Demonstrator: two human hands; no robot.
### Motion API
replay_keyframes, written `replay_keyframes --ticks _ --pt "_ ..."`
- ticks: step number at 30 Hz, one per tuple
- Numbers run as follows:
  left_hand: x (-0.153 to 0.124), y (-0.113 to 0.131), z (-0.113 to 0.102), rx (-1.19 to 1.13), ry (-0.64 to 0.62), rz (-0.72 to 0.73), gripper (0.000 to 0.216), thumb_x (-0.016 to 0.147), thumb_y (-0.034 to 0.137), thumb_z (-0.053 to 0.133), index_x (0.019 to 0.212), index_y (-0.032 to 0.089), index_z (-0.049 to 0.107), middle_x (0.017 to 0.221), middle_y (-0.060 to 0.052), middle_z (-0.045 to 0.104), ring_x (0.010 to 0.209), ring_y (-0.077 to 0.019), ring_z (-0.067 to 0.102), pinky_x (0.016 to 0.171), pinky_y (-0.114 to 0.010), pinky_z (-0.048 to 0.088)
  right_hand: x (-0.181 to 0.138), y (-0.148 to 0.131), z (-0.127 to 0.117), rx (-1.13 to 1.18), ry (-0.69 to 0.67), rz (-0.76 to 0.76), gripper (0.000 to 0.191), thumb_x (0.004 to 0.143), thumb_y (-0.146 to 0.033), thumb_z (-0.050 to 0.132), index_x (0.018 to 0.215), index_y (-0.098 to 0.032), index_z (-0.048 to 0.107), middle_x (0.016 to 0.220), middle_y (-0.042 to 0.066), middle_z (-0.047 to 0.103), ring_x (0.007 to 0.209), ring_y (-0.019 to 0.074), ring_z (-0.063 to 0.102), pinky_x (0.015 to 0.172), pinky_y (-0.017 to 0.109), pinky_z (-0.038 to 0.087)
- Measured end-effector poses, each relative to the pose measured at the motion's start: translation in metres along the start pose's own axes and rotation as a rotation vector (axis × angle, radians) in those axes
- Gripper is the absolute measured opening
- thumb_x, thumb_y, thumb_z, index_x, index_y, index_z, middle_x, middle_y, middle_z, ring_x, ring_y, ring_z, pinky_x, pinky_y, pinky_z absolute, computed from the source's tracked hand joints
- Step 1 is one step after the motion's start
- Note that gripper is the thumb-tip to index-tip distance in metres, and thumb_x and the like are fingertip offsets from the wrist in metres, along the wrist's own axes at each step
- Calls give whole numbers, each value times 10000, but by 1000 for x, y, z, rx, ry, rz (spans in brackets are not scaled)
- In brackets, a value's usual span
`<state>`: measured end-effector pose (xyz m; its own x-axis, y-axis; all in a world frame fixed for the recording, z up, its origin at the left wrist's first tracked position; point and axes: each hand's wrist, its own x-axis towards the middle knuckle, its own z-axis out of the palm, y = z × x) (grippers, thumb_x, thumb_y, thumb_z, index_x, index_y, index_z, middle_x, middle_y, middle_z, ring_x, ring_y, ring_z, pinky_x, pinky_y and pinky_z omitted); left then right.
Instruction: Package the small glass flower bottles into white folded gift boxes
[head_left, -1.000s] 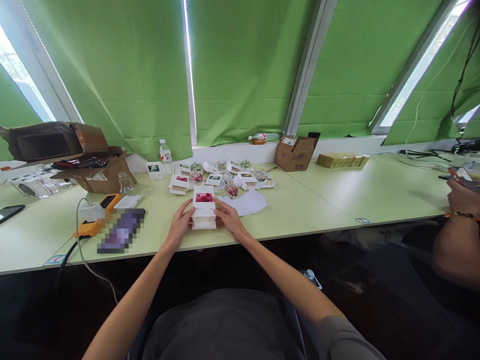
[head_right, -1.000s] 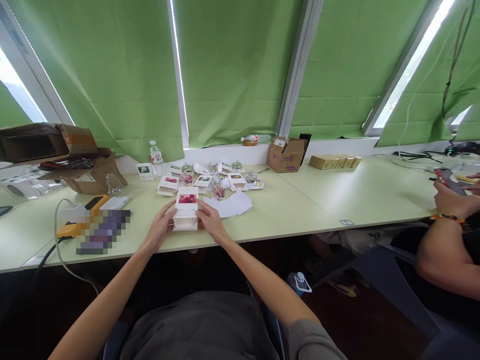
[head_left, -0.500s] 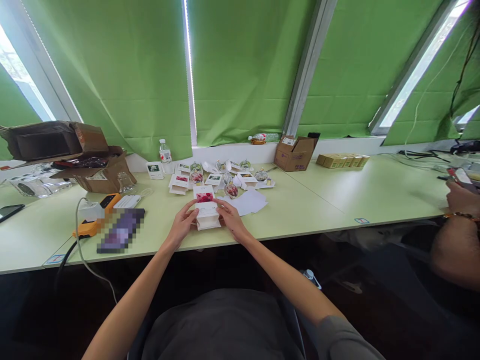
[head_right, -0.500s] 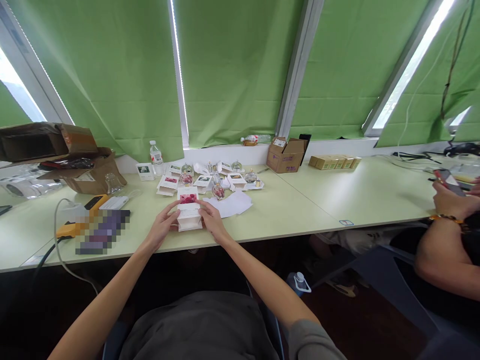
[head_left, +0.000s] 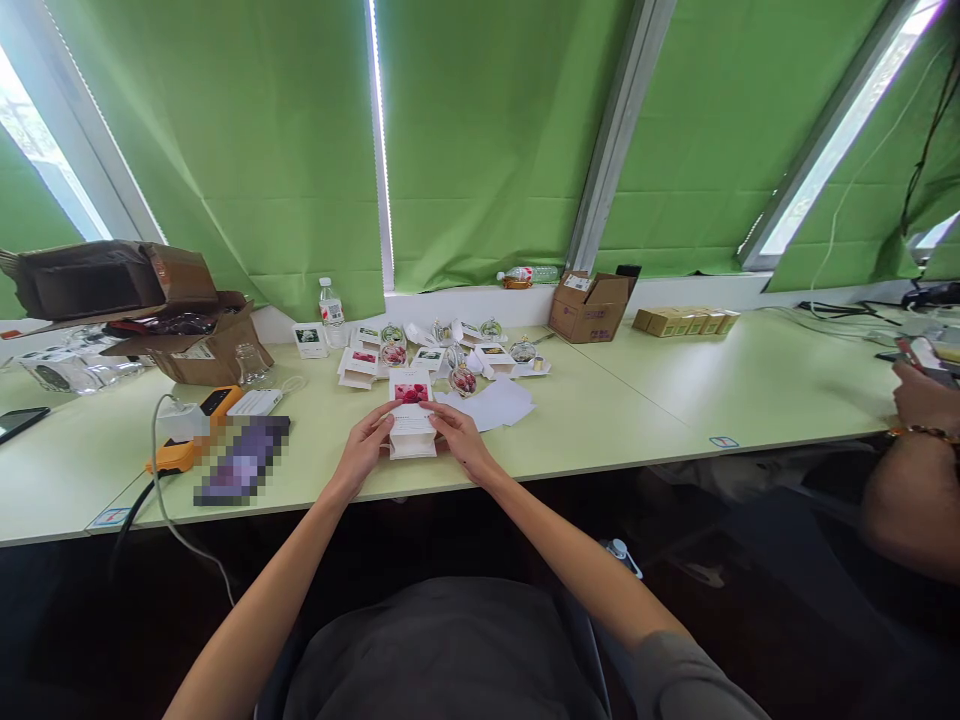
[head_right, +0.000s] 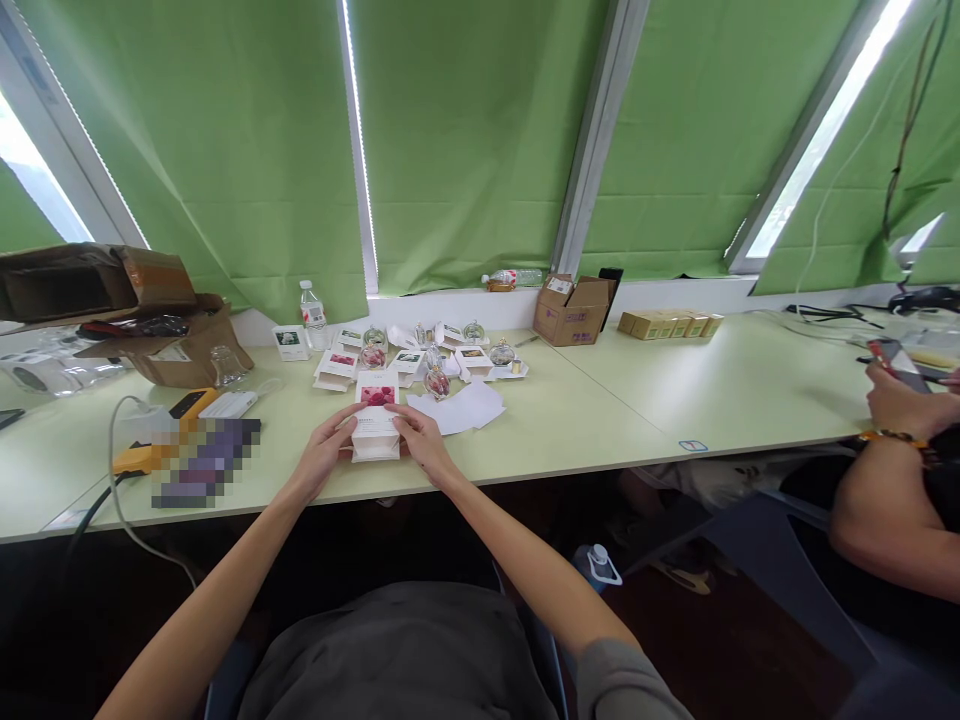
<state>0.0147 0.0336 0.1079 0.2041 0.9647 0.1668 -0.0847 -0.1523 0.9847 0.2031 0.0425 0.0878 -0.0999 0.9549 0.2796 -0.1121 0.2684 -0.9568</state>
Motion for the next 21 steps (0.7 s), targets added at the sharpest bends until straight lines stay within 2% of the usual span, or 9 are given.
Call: replay_keyframes --ticks 8,10,15,21 --pt "-1 4 1 -10 15 14 562 819 510 611 1320 257 570 1063 -81 697 725 -173 651 571 -247 502 -3 -3 -1 -2 -55 25 458 798 -386 655 1237 -256 633 986 34 665 878 184 604 741 296 497" --pt "-2 5 1 -19 16 13 565 822 517 606 1325 264 563 1100 -83 687 725 -176 654 578 -261 519 -3 -4 -1 6 -68 42 474 794 -389 662 1250 -266 621 1003 38 667 880 187 607 730 295 506" --pt "0 3 1 -33 43 2 521 828 537 583 1288 293 587 1158 -60 665 724 -165 646 581 -279 540 -5 -8 0 48 -138 101 536 781 -415 675 1293 -298 573 1032 49 653 812 188 610 591 279 533" --pt "3 -2 -1 -67 77 28 523 819 545 589 1254 257 619 1157 -72 658 794 -193 638 562 -269 525 -8 -14 0 55 -204 70 578 748 -373 719 1299 -309 556 1038 52 639 842 193 613 625 295 565"
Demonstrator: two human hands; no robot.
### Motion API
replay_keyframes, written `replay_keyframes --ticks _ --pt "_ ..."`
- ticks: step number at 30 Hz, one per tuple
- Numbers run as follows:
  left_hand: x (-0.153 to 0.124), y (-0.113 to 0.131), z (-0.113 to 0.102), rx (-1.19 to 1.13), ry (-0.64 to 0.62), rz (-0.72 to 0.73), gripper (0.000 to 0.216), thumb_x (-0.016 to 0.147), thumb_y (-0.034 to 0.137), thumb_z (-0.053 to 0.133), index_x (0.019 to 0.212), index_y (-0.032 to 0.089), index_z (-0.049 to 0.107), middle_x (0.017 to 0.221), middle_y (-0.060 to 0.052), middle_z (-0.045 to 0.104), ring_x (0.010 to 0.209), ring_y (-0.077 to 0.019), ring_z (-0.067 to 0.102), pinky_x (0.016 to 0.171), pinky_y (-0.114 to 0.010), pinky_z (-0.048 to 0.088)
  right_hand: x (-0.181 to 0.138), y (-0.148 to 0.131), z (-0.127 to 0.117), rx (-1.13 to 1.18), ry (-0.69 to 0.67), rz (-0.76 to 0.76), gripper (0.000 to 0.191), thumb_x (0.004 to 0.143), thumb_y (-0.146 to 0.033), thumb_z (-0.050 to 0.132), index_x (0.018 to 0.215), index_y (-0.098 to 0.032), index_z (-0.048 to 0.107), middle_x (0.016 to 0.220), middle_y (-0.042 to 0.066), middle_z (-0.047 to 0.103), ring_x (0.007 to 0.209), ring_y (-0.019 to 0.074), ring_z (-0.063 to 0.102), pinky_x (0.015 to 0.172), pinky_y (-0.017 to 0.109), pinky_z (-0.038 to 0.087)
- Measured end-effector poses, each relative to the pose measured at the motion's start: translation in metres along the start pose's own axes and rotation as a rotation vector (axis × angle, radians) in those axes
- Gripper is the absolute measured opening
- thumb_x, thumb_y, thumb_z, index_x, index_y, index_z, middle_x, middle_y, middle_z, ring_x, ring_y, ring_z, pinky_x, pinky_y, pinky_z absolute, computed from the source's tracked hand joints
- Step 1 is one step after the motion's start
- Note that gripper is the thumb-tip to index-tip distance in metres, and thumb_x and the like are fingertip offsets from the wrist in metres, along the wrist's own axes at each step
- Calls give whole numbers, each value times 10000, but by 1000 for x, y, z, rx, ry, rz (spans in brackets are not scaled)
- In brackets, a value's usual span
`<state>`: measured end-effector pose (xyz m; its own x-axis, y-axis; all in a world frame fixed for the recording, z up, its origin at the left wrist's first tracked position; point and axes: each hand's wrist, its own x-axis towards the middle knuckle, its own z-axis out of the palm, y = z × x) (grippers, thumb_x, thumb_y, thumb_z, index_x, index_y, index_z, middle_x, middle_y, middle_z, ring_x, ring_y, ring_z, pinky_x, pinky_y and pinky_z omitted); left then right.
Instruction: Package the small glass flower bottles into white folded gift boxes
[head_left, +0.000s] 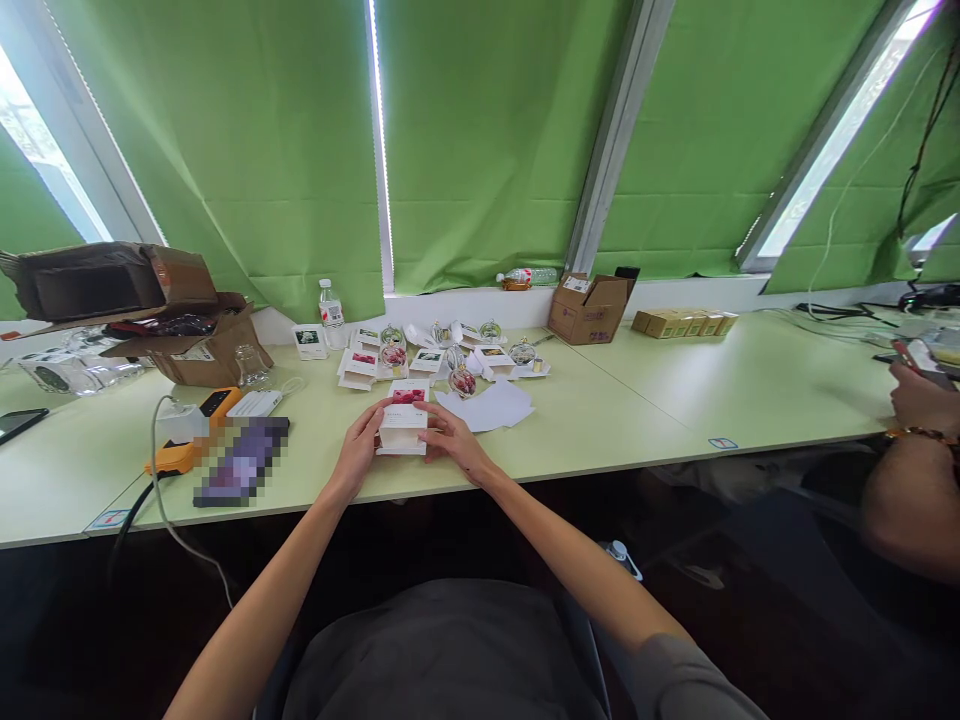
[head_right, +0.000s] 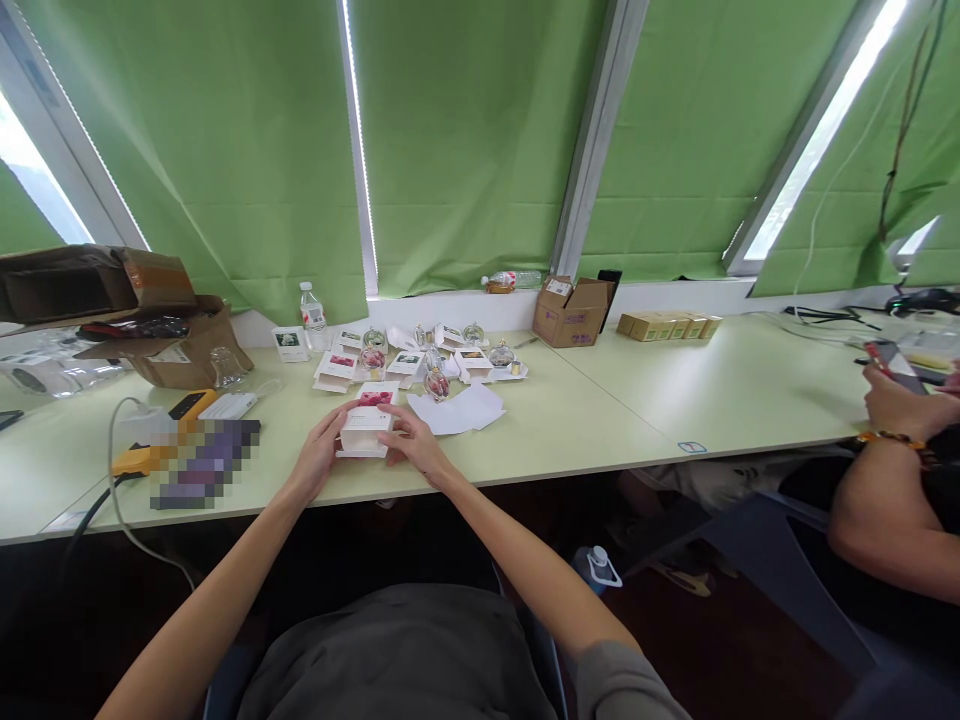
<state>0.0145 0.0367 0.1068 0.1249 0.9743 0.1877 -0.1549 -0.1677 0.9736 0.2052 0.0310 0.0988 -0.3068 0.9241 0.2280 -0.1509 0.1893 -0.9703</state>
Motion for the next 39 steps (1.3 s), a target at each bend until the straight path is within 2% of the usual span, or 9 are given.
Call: replay_keyframes --ticks 4,18,25,32,39 --pt "0 -1 -2 -14 -5 -17 522 825 543 585 1262 257 612 1160 -76 646 777 -186 628 569 -277 530 -1 0 0 -15 -6 -5 608 721 -340 746 1297 -312 553 1075 58 629 841 189 617 632 296 570" --pt "2 -3 -4 -38 -12 -46 475 840 526 578 1240 273 615 1132 -62 639 759 -174 619 568 -273 539 2 8 -1 -68 -6 -7 580 733 -330 730 1287 -318 556 1020 47 629 783 172 623 618 298 577" --pt "1 -1 -3 -17 -34 -48 503 837 539 582 1261 268 605 1136 -71 641 757 -169 626 575 -273 548 4 9 -2 -34 20 -1 558 725 -314 722 1263 -308 572 1022 43 644 771 167 613 595 279 565" --pt "0 1 -2 33 -64 -66 539 832 534 596 1296 260 579 1108 -78 657 676 -149 629 598 -305 563 4 7 0 -14 69 -14 522 747 -310 686 1256 -302 572 1041 43 653 790 180 605 550 262 552" --pt "0 2 -2 62 -107 -40 539 843 521 586 1316 262 562 1135 -90 654 715 -168 641 614 -313 567 5 8 -1 0 99 11 528 744 -295 674 1261 -305 568 1059 37 667 793 192 618 530 265 548"
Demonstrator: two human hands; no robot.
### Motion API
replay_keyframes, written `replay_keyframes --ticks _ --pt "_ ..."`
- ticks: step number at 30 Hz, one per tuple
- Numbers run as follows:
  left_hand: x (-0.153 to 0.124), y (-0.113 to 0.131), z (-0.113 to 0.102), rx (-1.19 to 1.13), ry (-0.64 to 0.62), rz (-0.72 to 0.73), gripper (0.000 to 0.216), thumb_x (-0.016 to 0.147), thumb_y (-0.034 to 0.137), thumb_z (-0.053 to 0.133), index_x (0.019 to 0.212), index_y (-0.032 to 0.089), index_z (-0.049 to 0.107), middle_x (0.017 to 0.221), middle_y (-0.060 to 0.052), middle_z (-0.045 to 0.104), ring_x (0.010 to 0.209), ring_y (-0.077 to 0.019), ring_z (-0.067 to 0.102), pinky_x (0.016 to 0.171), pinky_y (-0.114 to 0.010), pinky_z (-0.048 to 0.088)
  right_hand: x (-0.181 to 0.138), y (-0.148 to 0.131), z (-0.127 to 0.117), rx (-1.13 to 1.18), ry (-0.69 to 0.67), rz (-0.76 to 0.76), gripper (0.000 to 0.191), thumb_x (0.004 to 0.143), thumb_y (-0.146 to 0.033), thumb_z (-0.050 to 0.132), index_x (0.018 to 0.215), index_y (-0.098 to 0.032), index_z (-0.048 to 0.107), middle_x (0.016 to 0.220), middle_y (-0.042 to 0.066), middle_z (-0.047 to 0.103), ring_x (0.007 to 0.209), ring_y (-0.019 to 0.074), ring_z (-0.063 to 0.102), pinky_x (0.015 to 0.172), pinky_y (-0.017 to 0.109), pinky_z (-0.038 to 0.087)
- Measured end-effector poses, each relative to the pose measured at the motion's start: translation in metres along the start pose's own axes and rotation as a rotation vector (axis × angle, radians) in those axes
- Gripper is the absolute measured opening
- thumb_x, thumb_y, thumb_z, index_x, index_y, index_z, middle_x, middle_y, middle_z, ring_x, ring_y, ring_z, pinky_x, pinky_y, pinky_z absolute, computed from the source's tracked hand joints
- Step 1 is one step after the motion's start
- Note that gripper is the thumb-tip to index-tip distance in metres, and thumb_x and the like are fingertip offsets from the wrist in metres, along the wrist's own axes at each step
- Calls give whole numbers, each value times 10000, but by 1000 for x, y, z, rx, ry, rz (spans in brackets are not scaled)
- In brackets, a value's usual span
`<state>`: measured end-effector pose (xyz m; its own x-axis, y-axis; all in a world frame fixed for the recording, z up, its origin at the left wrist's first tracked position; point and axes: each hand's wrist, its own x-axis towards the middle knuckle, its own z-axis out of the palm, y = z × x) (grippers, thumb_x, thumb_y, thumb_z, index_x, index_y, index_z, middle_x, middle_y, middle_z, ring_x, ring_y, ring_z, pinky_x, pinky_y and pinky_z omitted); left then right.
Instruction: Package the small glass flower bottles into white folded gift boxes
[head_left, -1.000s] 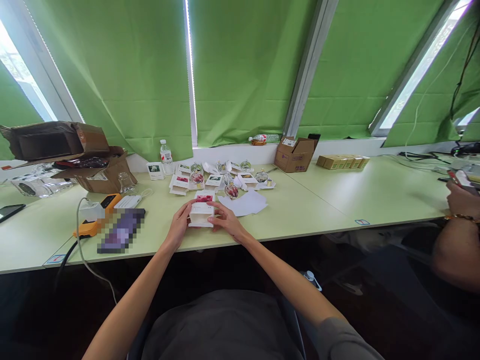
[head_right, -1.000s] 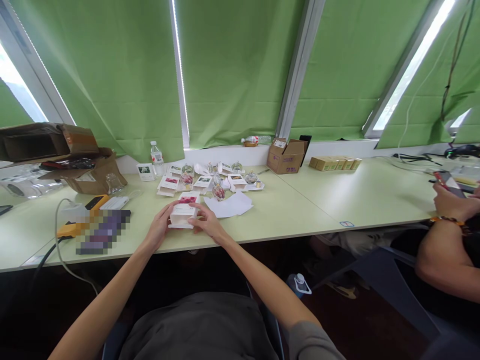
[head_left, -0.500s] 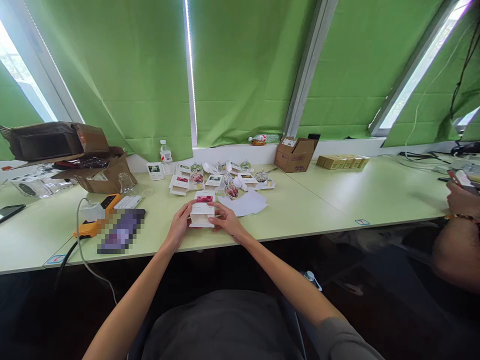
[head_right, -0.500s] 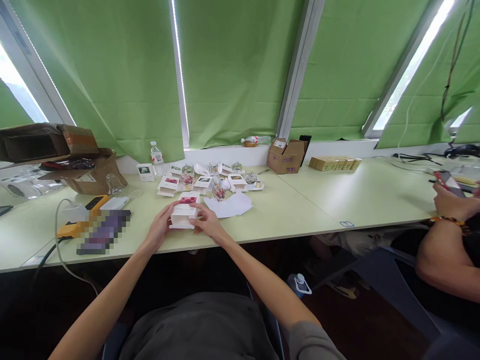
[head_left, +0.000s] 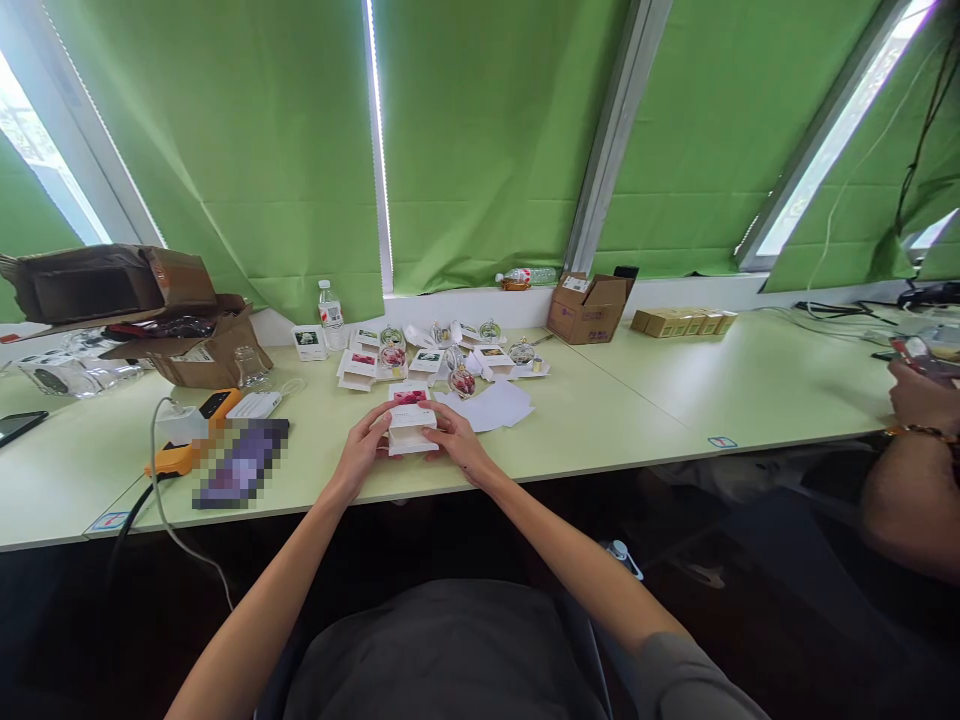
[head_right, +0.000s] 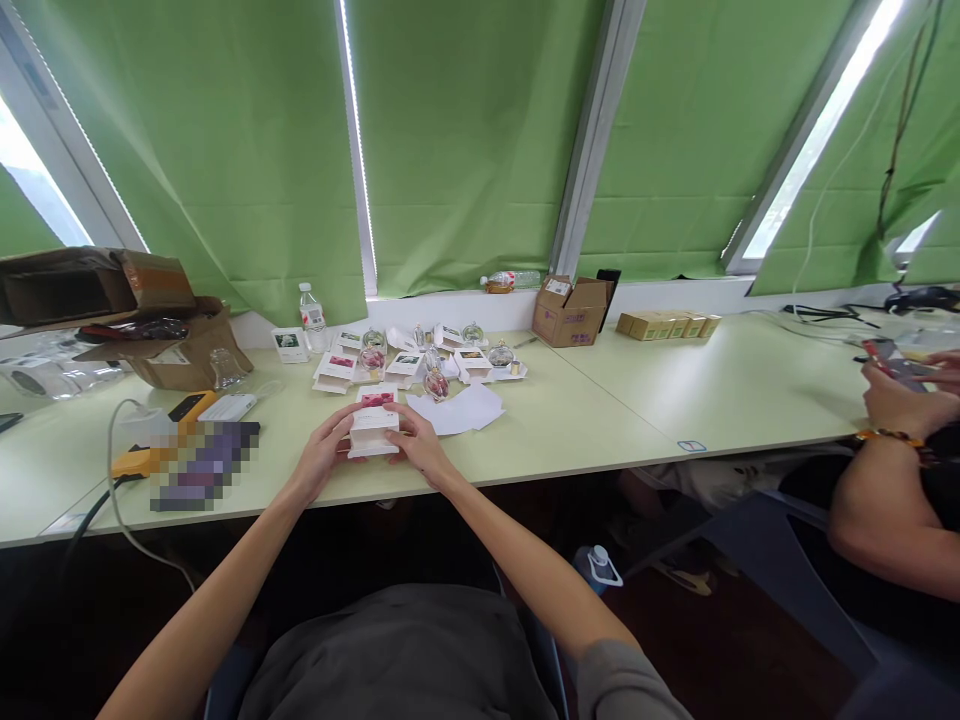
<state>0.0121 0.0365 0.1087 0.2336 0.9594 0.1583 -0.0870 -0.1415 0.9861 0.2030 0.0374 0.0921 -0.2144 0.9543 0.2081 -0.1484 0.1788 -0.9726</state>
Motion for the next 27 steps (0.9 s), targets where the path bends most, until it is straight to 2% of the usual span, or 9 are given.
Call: replay_keyframes --ticks 9,17,27 --pt "-1 0 1 17 1 -2 528 844 505 585 1317 271 563 1107 -80 665 727 -170 639 626 -317 567 -2 -2 0 -2 1 -18 504 761 -308 673 1254 -305 566 1036 38 670 799 191 620 533 261 551" --pt "-2 1 1 -2 9 2 537 839 533 571 1313 281 569 1222 -82 640 851 -217 662 628 -316 568 -3 -3 0 -28 -26 -30 518 764 -350 692 1262 -303 557 1027 47 669 743 174 627 557 269 554" --pt "0 -1 -1 -30 12 -16 528 839 509 582 1310 270 565 1189 -89 653 837 -213 661 633 -322 575 -2 -1 0 -43 -23 -22 501 772 -336 675 1259 -310 559 1062 45 653 751 175 630 554 273 554"
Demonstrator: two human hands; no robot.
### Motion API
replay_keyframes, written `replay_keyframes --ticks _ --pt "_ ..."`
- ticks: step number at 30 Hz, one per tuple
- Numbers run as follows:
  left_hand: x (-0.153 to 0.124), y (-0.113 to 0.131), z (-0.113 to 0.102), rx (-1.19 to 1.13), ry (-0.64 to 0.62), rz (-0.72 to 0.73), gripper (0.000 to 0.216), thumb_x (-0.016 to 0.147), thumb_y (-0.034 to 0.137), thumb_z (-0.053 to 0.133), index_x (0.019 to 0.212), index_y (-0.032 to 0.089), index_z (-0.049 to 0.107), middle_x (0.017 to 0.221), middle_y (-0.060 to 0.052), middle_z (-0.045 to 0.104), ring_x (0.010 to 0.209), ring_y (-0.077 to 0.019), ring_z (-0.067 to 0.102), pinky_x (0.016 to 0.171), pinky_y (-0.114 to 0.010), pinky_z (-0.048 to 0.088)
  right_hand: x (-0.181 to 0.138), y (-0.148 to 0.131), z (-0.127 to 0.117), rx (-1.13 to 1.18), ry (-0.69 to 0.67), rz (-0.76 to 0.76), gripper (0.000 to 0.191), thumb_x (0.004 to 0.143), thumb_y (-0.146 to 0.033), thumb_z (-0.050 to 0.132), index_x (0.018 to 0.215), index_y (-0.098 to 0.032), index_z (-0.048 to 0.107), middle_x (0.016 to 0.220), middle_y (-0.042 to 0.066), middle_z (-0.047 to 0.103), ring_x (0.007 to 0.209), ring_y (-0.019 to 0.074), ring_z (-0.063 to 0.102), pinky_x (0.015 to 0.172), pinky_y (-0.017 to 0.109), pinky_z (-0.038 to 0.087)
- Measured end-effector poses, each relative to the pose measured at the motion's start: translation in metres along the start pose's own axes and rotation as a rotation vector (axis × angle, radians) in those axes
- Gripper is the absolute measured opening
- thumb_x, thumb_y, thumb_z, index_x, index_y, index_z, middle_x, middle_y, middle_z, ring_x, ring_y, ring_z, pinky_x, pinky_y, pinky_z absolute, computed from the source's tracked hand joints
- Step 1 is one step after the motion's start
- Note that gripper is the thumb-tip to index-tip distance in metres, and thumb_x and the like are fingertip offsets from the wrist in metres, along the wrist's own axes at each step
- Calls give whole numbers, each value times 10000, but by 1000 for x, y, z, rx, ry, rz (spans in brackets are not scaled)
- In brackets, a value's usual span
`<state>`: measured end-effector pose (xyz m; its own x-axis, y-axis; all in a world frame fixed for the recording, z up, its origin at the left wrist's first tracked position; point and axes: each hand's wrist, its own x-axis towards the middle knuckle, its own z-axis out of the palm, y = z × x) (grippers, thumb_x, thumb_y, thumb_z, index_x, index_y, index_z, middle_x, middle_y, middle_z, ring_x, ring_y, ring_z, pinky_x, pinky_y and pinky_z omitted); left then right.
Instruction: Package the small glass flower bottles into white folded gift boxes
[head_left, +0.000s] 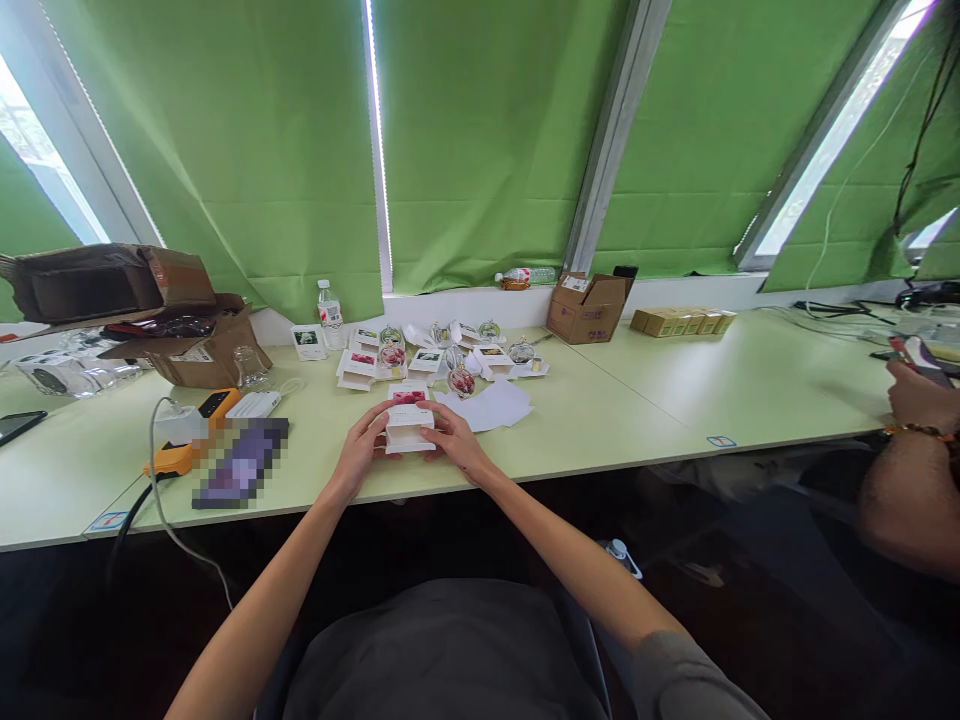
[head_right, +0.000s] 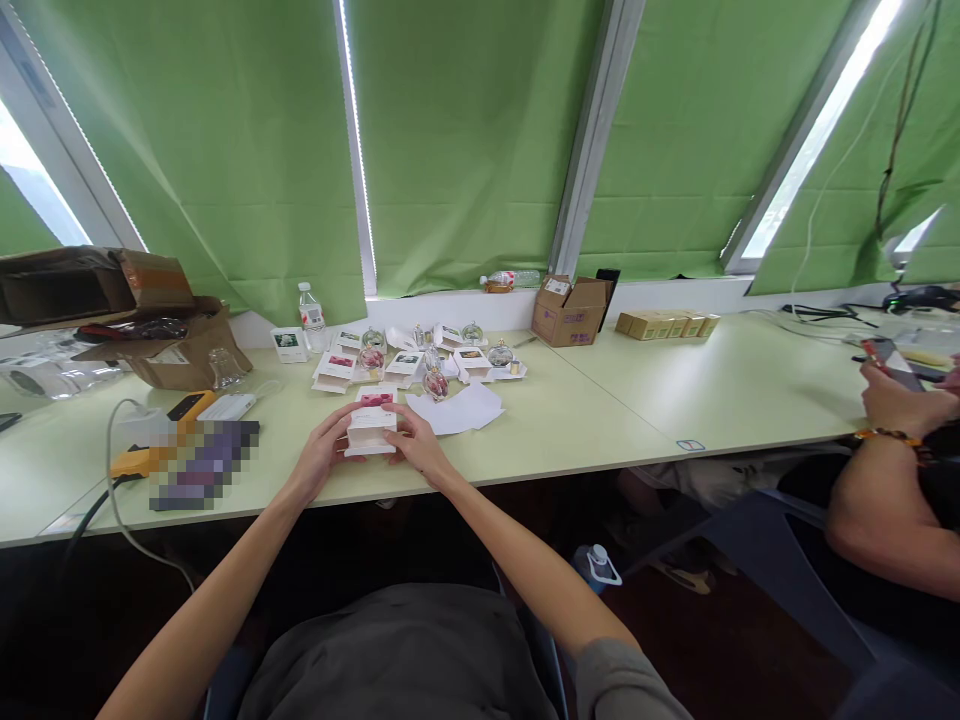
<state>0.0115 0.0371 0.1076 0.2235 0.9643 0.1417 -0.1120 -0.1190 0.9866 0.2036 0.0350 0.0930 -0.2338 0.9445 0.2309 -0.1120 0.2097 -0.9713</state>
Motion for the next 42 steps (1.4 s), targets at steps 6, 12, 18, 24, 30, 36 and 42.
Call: replay_keyframes --ticks 6,12,18,24,30,36,42 --pt "-2 2 0 -5 -22 7 563 831 522 588 1333 272 547 1166 -87 666 821 -209 668 628 -314 572 -1 -3 2 -1 20 32 507 780 -364 663 1272 -328 548 1045 41 655 744 182 633 551 286 551" --pt "-6 8 3 23 -134 17 640 838 480 597 1426 288 431 1090 -81 676 838 -215 660 669 -328 581 -2 -5 1 22 51 44 480 805 -381 631 1272 -328 535 1024 40 664 723 194 660 547 298 542" --pt "-10 12 7 32 -150 28 672 840 455 605 1454 300 380 1128 -83 663 867 -221 662 693 -345 584 -2 -6 1 52 50 24 457 807 -373 623 1252 -303 542 988 42 664 741 210 668 537 300 541" --pt "-7 9 3 36 -187 26 711 810 442 661 1452 308 384 1148 -91 663 878 -234 669 707 -347 583 -1 -6 1 63 74 7 437 790 -371 640 1215 -302 565 1067 48 644 805 216 653 539 296 551" --pt "-6 7 3 42 -151 31 684 814 447 655 1435 305 408 1100 -89 680 839 -236 681 687 -345 583 -2 -7 1 48 40 4 459 787 -379 653 1230 -313 551 1007 38 652 774 205 654 546 294 549" --pt "-6 9 4 47 -126 31 671 812 462 649 1424 301 426 1096 -87 690 819 -249 691 682 -361 580 1 -3 0 48 22 33 516 761 -337 689 1253 -315 534 918 26 661 662 176 646 574 305 551" --pt "-8 12 6 58 -114 58 609 823 456 637 1388 305 469 1254 -84 625 941 -280 669 672 -348 581 -1 -4 1 33 0 -10 535 749 -304 690 1260 -308 531 939 31 665 683 178 648 556 287 549"
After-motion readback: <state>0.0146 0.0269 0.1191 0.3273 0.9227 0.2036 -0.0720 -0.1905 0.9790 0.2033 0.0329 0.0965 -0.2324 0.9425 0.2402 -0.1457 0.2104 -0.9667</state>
